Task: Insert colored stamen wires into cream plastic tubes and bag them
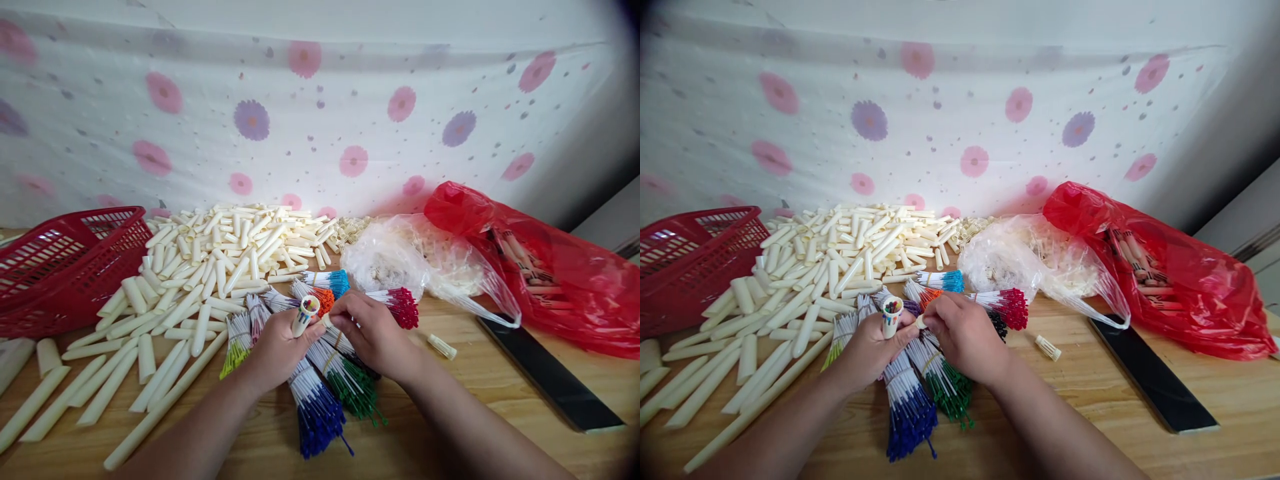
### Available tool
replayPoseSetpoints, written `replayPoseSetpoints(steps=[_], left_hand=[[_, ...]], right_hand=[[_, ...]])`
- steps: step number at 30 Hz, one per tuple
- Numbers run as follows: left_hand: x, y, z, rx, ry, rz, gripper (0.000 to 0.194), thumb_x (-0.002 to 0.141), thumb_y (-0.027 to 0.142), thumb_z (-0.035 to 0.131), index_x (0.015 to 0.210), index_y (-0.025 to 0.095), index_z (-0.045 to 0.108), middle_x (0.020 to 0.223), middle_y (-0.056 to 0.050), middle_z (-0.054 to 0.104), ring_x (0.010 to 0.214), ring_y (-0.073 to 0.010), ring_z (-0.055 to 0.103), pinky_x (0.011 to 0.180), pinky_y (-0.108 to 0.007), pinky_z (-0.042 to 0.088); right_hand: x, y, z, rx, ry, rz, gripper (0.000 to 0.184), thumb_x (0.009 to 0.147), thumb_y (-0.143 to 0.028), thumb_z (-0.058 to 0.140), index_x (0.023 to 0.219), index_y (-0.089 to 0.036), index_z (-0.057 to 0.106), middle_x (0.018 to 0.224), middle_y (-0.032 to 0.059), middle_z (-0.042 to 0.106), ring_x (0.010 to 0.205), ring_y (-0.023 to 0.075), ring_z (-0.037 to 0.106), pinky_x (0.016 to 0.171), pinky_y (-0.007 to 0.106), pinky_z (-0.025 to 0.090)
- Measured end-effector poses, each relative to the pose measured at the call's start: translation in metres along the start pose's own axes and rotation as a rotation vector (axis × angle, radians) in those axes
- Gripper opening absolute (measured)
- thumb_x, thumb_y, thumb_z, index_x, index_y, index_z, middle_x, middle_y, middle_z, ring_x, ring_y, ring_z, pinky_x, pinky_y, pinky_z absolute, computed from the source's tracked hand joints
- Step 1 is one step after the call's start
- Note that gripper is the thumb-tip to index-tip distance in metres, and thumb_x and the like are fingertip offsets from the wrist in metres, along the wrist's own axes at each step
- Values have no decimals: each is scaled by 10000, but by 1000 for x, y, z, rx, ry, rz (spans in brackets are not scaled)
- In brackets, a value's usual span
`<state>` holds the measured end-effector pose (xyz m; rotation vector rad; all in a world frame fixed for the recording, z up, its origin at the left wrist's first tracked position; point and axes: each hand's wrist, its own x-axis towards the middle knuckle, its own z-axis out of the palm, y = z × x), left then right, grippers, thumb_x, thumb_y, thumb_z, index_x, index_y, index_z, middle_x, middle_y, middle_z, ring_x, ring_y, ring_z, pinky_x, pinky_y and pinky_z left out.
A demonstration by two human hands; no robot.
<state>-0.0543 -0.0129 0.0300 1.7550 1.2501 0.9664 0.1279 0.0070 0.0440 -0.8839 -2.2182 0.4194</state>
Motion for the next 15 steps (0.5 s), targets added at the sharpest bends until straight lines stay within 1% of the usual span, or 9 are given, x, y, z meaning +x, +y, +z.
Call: replayPoseSetpoints(steps=[2,3,5,8,10,12,13,15], left_hand=[[0,-1,0,14,-2,6,283,829,339,513,607,165,490,452,74,364,453,-81,334,472,-215,274],[0,-1,0,17,0,8,283,829,339,515,608,165,489,457,73,368,456,-80,336,474,-216,275],[1,-2,0,18,-3,12,277,831,339,517,617,163,495,460,72,372,459,-81,339,476,-216,278],[1,-2,0,18,-10,13,277,832,343,514,623,162,503,462,72,365,461,-81,338,475,-217,278],[1,-3,2,30,3,22,281,825,339,520,608,163,493,472,70,364,464,-80,336,470,-215,272],[1,-4,3,44,22,30,272,818,328,528,604,164,490,485,69,368,466,-78,337,467,-212,270],[1,-4,3,47,26,30,266,816,325,530,609,163,493,488,69,370,467,-78,340,467,-211,272],[1,-3,2,42,18,24,260,821,330,524,623,163,504,482,70,371,464,-80,344,468,-211,280]], right_hand=[[0,0,2,-73,14,58,229,930,-264,413,734,-183,500,688,27,554,623,139,515,578,242,379],[-1,1,3,-92,14,78,257,936,-289,402,721,-182,495,671,24,542,602,136,504,562,241,367],[-1,1,3,-65,6,60,247,940,-312,400,762,-180,511,695,26,555,621,136,512,575,238,372],[-2,0,3,-26,9,8,178,929,-275,421,824,-178,527,772,39,584,696,140,534,628,235,393],[-1,0,4,-79,12,38,222,931,-265,408,755,-177,511,729,32,563,656,133,514,600,230,373],[-1,0,5,-129,15,93,293,940,-299,395,687,-181,483,661,16,528,594,124,482,557,227,341],[-1,1,6,-128,15,109,308,943,-321,393,683,-181,481,651,12,522,583,122,477,550,226,334],[-1,2,5,-78,7,97,276,943,-337,403,743,-179,509,692,17,547,619,126,501,572,225,350]])
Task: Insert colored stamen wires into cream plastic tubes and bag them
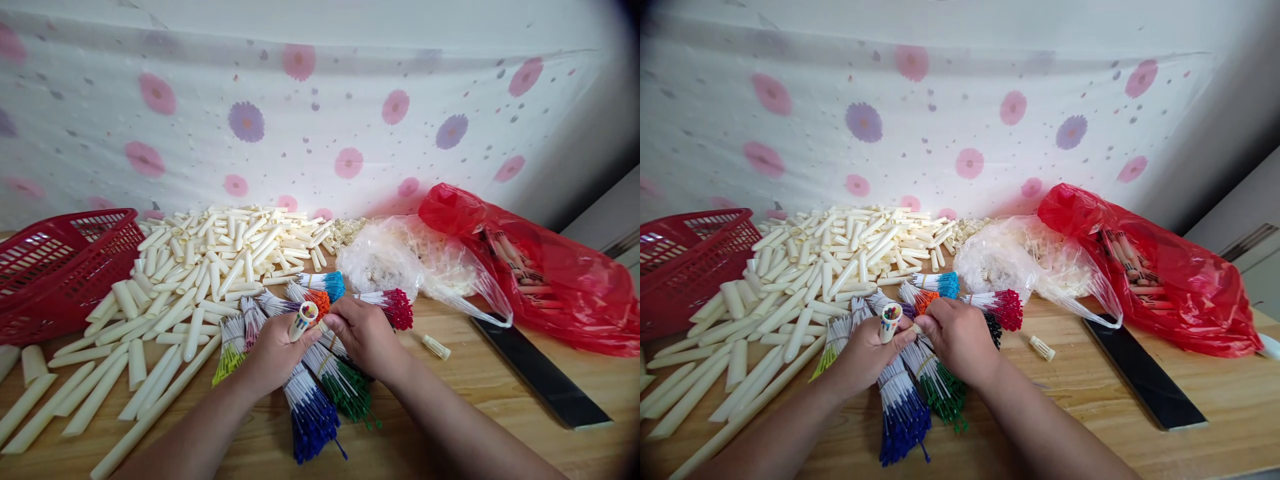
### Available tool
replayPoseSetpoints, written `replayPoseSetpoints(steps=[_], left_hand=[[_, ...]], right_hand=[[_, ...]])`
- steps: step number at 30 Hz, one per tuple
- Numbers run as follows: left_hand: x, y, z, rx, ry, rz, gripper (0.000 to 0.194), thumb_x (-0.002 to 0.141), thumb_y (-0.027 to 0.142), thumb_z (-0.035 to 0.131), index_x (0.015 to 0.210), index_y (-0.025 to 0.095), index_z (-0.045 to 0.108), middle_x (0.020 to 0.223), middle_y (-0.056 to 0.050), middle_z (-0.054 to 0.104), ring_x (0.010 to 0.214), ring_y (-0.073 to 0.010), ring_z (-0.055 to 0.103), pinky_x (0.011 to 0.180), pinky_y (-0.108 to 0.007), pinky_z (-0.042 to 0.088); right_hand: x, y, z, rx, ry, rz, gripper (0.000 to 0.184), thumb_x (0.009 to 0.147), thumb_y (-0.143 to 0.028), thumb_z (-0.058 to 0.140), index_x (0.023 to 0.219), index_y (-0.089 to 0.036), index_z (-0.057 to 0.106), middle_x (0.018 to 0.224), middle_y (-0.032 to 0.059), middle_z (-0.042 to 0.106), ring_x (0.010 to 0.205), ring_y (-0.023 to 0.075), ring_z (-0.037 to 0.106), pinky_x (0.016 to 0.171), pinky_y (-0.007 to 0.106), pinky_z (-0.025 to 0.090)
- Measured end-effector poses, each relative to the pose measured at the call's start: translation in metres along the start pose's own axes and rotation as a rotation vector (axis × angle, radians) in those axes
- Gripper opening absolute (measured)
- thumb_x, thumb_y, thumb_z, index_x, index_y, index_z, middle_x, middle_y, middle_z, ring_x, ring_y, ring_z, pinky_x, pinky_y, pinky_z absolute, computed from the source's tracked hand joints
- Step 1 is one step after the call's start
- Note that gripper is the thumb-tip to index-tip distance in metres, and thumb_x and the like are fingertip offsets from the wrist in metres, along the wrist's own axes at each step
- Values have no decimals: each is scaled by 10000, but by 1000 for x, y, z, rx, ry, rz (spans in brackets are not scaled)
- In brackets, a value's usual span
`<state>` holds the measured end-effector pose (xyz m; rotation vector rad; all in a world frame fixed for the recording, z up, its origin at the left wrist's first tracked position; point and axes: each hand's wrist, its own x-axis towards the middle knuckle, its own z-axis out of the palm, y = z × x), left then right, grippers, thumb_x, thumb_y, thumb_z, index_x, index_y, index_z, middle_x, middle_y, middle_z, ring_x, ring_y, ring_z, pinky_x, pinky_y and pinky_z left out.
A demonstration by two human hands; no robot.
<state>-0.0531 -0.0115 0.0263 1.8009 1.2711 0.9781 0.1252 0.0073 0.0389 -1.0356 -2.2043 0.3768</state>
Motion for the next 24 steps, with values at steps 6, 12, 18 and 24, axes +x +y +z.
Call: replayPoseSetpoints(steps=[6,12,18,24], left_hand=[[0,0,0,15,-18,-6,293,831,347,511,602,163,499,458,68,376,459,-84,350,465,-212,287],[2,1,0,42,36,16,286,826,343,515,606,160,523,470,65,381,471,-88,365,478,-209,313],[-1,-4,-2,248,117,243,260,822,193,515,566,151,517,513,54,429,494,-74,380,500,-193,313],[0,-3,0,209,195,271,221,835,220,538,635,147,595,520,44,494,491,-78,444,498,-189,356]], right_hand=[[-1,0,0,-60,-24,-4,269,942,-283,380,721,-180,494,687,19,529,626,133,496,577,235,337],[-1,1,1,19,-36,-54,222,936,-288,388,782,-175,502,756,34,542,679,140,504,603,238,356],[2,-1,7,177,11,34,264,930,-251,393,678,-187,444,648,-13,475,602,112,459,565,223,343],[-1,-6,15,408,164,50,135,888,-300,524,829,-184,559,723,2,585,652,113,538,588,217,431]])
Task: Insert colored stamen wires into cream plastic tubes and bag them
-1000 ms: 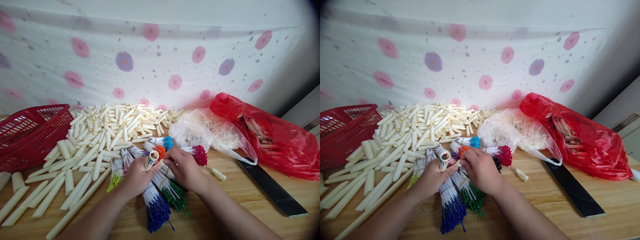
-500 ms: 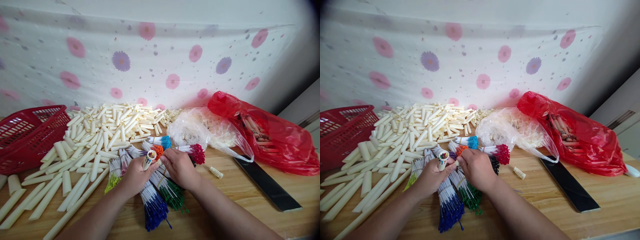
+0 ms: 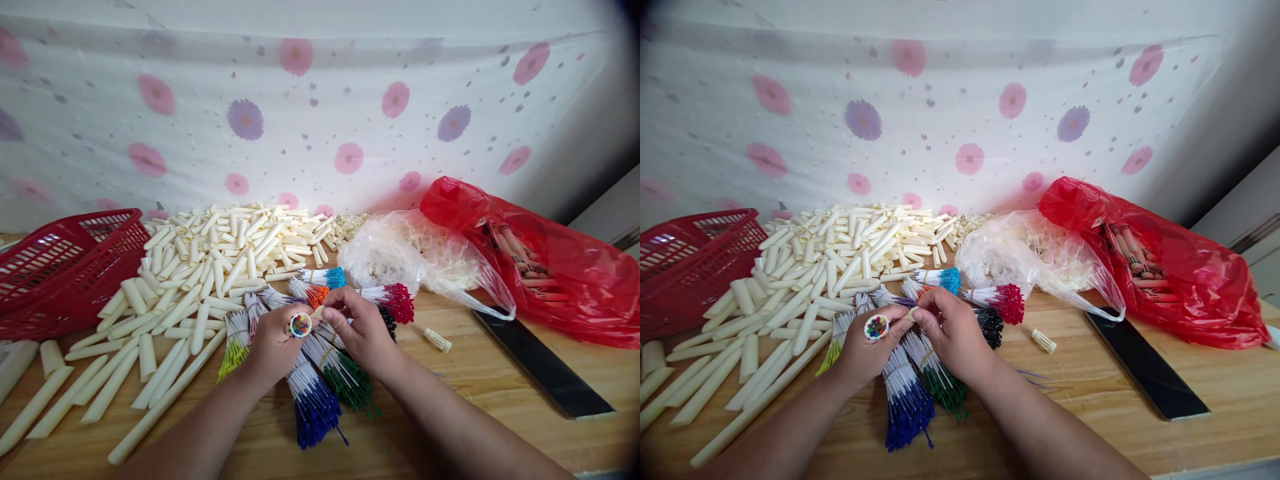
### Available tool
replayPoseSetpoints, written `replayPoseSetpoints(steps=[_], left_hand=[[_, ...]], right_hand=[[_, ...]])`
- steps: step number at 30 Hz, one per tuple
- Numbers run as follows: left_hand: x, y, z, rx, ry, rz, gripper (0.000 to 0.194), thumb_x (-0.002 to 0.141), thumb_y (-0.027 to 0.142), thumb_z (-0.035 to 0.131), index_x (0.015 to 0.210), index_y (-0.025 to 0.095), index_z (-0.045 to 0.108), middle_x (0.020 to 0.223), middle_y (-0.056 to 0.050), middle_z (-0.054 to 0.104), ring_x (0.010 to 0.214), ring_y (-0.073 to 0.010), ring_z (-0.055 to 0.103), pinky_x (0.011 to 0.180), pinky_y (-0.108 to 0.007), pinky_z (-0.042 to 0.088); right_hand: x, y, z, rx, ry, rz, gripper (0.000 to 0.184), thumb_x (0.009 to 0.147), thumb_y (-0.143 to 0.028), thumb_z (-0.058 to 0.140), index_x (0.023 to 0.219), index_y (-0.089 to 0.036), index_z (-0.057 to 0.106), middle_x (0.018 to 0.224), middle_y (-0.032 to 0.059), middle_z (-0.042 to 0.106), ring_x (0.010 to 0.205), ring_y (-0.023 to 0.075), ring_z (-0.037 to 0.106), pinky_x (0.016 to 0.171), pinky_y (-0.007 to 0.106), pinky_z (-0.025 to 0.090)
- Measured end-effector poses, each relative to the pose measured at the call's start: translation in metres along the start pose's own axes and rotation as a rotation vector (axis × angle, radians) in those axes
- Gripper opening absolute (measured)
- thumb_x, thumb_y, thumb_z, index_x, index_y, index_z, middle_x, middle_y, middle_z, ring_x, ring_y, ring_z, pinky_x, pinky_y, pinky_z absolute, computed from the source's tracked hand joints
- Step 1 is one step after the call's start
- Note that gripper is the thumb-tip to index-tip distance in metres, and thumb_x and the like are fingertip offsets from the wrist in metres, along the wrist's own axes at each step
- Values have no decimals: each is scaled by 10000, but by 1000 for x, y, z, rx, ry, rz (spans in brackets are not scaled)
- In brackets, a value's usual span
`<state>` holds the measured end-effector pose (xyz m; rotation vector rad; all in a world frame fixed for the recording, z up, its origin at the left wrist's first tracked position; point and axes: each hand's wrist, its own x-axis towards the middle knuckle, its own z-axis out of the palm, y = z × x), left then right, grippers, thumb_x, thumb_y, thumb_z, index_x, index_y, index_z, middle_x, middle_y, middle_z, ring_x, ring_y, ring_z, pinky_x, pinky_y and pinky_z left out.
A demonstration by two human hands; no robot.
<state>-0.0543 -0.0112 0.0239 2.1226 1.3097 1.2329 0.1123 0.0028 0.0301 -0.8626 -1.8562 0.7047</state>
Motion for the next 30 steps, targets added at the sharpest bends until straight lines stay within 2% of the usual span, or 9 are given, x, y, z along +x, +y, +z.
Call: replayPoseSetpoints(steps=[2,4,6,9,13,17,20,30], left_hand=[[0,0,0,-51,20,7,216,836,278,558,682,144,629,538,28,552,503,-91,496,511,-197,391],[0,-1,-1,-94,26,33,211,829,318,576,744,143,657,618,-9,644,557,-117,573,548,-213,435],[-1,-4,-2,-123,47,60,193,814,329,600,802,151,674,722,-46,706,633,-146,632,595,-234,472],[0,-9,-3,-135,102,67,151,802,303,622,805,166,684,757,-52,727,662,-154,649,630,-248,491],[1,-13,-2,-105,39,46,148,814,274,602,758,166,686,720,-36,712,644,-139,630,628,-239,481],[1,-10,0,-94,-30,43,168,833,277,581,751,173,684,708,-22,694,639,-130,613,626,-231,465],[0,-8,0,-95,-56,43,170,836,278,580,738,177,674,696,-16,685,634,-131,604,622,-234,454],[1,0,-2,-57,-85,83,147,823,231,555,708,174,628,622,15,611,579,-117,548,582,-226,405]], right_hand=[[0,-1,0,100,4,-92,129,865,-305,579,921,-191,601,800,23,644,703,120,587,614,223,472],[1,-4,-5,138,37,-195,121,843,-291,620,927,-208,643,813,28,676,720,128,617,628,241,492],[0,-12,-15,136,119,-261,105,823,-259,649,922,-230,670,779,18,685,706,136,625,629,266,499],[-6,-31,-37,128,221,-320,223,791,-220,686,1008,-267,666,823,25,685,758,168,628,675,326,515],[-16,-55,-57,73,136,-414,330,769,-228,709,1093,-246,647,866,61,685,799,206,649,716,365,540],[-17,-65,-53,-3,57,-465,362,760,-203,716,1111,-221,629,852,58,672,756,171,649,660,286,543],[-14,-67,-47,-48,51,-477,301,774,-206,702,1069,-194,639,823,68,671,722,158,645,631,261,541],[-9,-64,-35,-156,47,-530,244,806,-240,670,1038,-176,636,806,85,685,707,158,656,630,262,563]])
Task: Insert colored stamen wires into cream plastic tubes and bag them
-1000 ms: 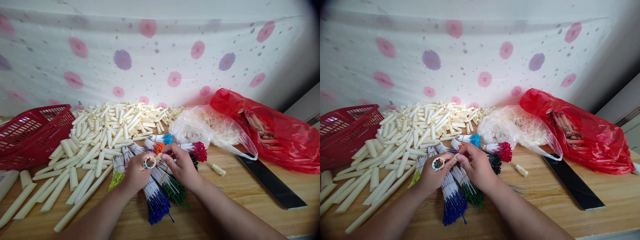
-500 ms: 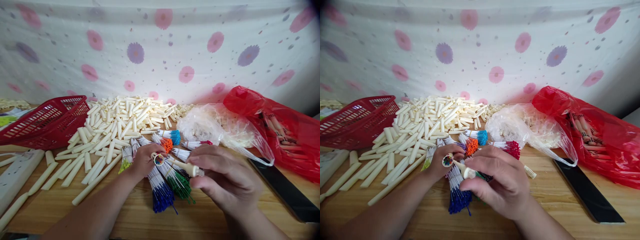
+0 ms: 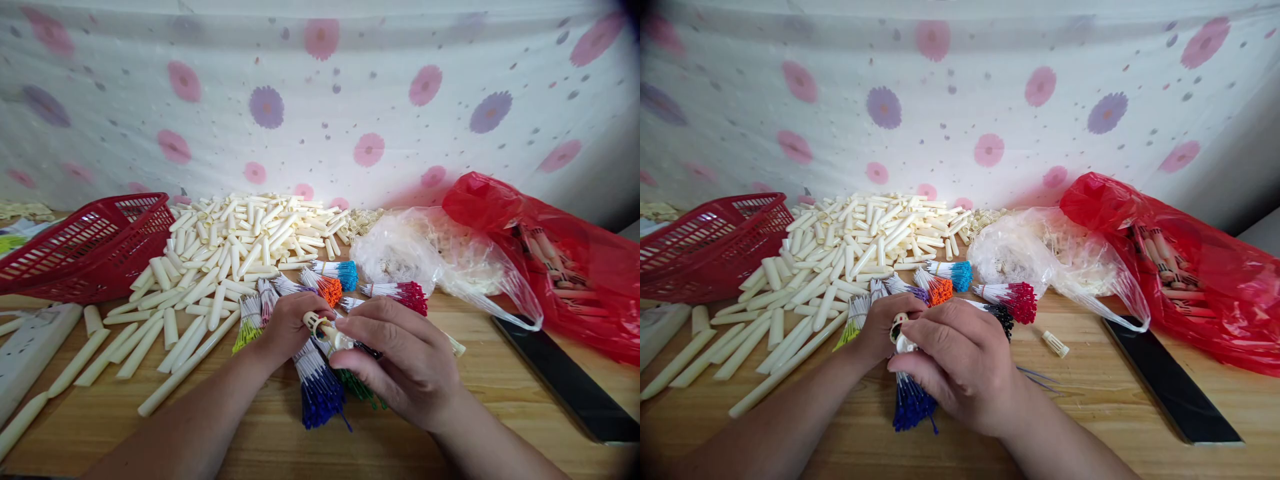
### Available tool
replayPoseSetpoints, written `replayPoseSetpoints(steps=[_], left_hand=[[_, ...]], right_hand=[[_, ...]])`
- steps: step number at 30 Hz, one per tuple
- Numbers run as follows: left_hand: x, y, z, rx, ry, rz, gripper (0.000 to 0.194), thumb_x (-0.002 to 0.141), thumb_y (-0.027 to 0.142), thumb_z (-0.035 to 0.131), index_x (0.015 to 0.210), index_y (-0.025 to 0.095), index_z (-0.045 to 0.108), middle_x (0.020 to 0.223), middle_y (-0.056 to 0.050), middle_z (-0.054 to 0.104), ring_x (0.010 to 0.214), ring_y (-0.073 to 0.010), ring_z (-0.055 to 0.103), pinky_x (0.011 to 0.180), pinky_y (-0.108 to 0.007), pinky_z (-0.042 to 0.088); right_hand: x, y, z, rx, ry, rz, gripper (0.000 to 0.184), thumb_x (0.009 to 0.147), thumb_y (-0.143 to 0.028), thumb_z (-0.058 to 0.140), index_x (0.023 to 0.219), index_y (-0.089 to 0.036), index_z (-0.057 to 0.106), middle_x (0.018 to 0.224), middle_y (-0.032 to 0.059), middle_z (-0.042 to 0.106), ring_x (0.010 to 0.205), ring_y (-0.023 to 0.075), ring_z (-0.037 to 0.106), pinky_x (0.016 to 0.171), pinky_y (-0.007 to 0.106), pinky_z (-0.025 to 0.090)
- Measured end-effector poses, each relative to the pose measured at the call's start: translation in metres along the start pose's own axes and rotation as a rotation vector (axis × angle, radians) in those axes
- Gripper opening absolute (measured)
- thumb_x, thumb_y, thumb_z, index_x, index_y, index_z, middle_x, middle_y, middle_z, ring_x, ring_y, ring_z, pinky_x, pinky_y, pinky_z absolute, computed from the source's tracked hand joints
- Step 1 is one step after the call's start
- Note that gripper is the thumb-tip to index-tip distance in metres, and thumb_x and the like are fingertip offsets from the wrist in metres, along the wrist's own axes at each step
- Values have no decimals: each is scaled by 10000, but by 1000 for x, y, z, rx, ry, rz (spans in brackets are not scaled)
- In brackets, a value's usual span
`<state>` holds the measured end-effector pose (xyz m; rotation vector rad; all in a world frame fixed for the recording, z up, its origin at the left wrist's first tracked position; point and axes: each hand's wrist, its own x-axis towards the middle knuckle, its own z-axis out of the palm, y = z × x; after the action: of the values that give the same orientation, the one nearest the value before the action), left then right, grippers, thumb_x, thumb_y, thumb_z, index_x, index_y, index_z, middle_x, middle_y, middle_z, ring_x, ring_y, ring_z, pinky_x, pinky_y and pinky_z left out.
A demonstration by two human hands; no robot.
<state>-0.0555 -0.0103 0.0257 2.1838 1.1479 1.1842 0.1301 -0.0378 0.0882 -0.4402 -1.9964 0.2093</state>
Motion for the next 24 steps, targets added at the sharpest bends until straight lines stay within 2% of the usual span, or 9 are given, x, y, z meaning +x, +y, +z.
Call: replayPoseSetpoints(steps=[4,12,14,16,19,21,24], left_hand=[[1,5,-1,6,-15,25,218,855,231,492,683,173,613,594,14,581,552,-114,528,568,-226,389],[-2,-2,3,-32,-66,-113,163,826,249,531,720,170,626,670,-7,632,632,-140,572,595,-231,397],[-3,0,2,-72,-109,-119,157,826,295,554,771,164,621,689,-2,618,638,-136,554,599,-225,393],[-5,5,0,-116,-165,-98,236,830,381,554,887,158,608,713,-1,595,636,-134,526,603,-226,388],[-8,13,-2,-138,-217,-92,347,885,456,442,1002,149,555,745,-13,570,649,-141,509,625,-240,384],[-9,16,-1,-85,-222,-136,331,919,438,372,938,154,540,723,-10,551,645,-142,507,628,-246,371],[-11,18,1,13,-215,-203,298,929,411,361,839,166,507,690,1,529,634,-142,503,614,-248,347]], right_hand=[[-3,4,6,-14,0,-17,256,801,-225,675,1040,-151,624,801,96,679,709,160,648,629,264,556],[-8,11,12,2,-31,96,208,813,-167,642,1020,-168,642,846,80,639,756,169,594,649,303,509],[-9,15,11,10,-19,124,195,842,-145,584,1025,-173,646,854,81,629,781,171,593,658,303,506],[-9,19,10,-3,15,139,200,854,-131,551,1021,-184,648,857,77,628,791,171,595,670,305,505],[-10,28,8,-27,65,167,158,861,-143,541,958,-192,655,819,64,631,774,168,600,666,299,505],[-9,33,9,-28,60,204,133,871,-159,527,896,-188,655,779,55,622,741,160,596,642,285,498],[-9,38,12,-5,19,255,150,890,-190,499,832,-180,637,742,48,602,699,150,578,616,273,479]])
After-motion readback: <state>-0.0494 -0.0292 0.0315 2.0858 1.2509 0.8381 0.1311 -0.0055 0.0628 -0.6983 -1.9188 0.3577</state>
